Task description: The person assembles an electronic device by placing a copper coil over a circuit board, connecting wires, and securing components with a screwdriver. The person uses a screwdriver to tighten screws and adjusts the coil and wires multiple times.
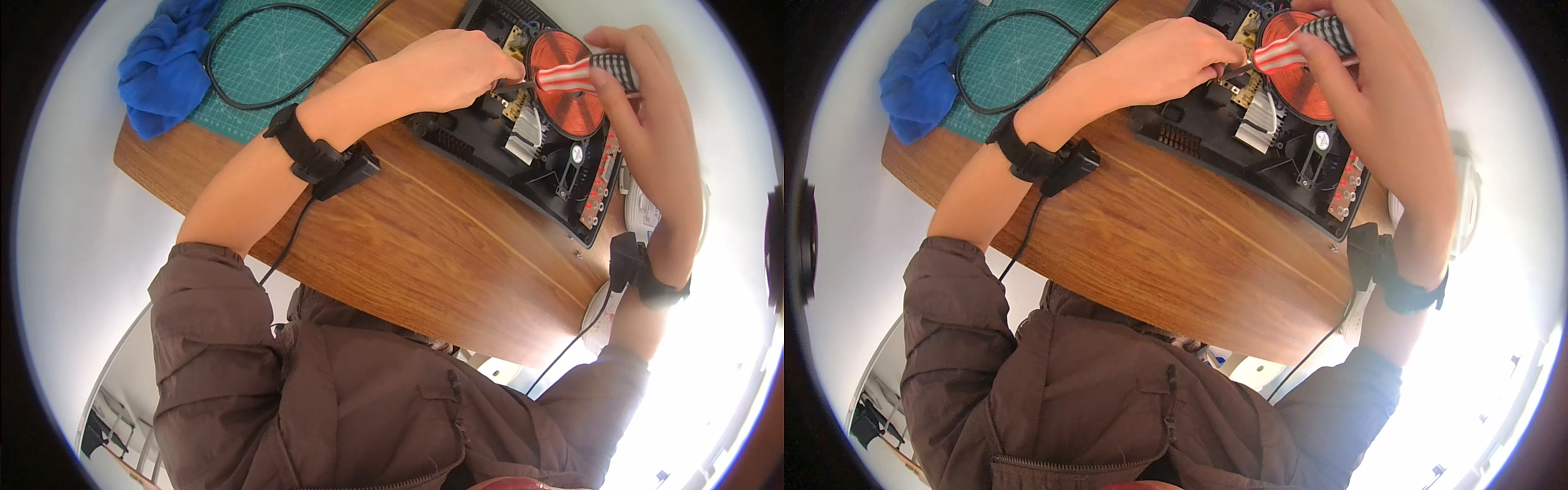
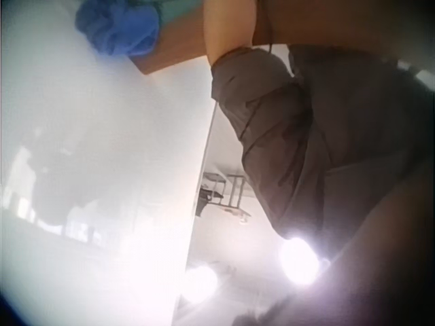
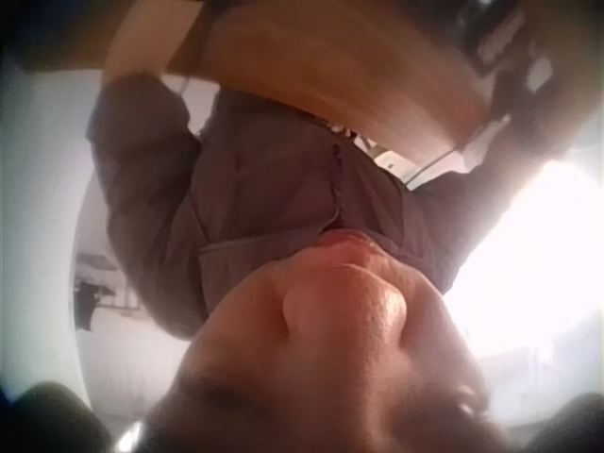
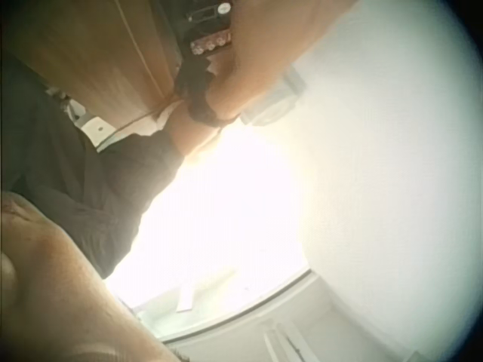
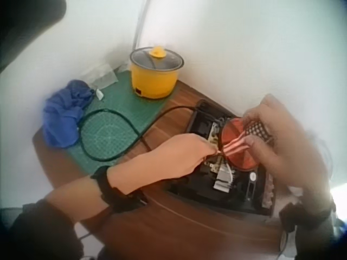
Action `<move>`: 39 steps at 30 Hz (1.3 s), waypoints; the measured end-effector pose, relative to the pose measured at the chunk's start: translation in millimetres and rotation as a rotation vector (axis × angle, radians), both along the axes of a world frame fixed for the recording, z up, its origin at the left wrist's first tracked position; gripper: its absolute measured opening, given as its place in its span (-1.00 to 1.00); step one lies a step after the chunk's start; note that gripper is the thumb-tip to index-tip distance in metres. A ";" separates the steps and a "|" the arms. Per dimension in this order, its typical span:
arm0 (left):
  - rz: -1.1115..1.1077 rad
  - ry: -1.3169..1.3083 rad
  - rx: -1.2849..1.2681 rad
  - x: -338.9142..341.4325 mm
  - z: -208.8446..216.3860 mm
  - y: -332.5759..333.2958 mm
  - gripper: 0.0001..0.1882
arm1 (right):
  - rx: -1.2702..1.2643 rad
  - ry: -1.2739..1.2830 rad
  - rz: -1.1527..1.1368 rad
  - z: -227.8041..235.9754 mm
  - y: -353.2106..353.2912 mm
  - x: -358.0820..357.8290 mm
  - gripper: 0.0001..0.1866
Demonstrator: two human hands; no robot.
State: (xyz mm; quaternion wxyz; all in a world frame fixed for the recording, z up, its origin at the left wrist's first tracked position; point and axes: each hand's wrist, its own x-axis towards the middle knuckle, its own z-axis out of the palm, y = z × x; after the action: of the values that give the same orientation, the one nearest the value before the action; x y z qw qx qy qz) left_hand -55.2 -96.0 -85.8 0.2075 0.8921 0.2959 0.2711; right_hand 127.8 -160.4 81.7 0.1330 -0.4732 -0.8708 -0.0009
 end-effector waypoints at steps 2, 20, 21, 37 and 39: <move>-0.005 -0.050 0.060 -1.3 -8.8 2.3 -0.80 | 0.034 -0.137 -0.191 -2.1 -0.4 -1.5 -0.66; -0.002 -0.063 0.057 -0.3 -12.7 5.2 -0.78 | -0.031 0.082 -0.367 14.9 -23.9 -51.4 -0.65; -0.018 -0.090 0.074 1.7 -12.2 5.6 -0.78 | -0.060 0.079 -0.379 20.6 -28.1 -54.3 -0.64; -0.037 -0.080 0.068 -2.2 -0.2 0.2 -0.79 | -0.031 -0.197 0.078 29.5 -14.2 -15.9 -0.64; -0.077 -0.088 0.018 -8.3 7.7 0.2 -0.83 | -0.077 -0.221 -0.042 28.4 -18.4 -27.0 -0.64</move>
State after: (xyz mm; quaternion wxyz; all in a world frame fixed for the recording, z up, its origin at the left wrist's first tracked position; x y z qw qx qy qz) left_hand -63.5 -95.8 -78.1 0.2228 0.8920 0.2495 0.3042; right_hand 100.8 -178.8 110.2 0.0177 -0.4930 -0.8695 -0.0225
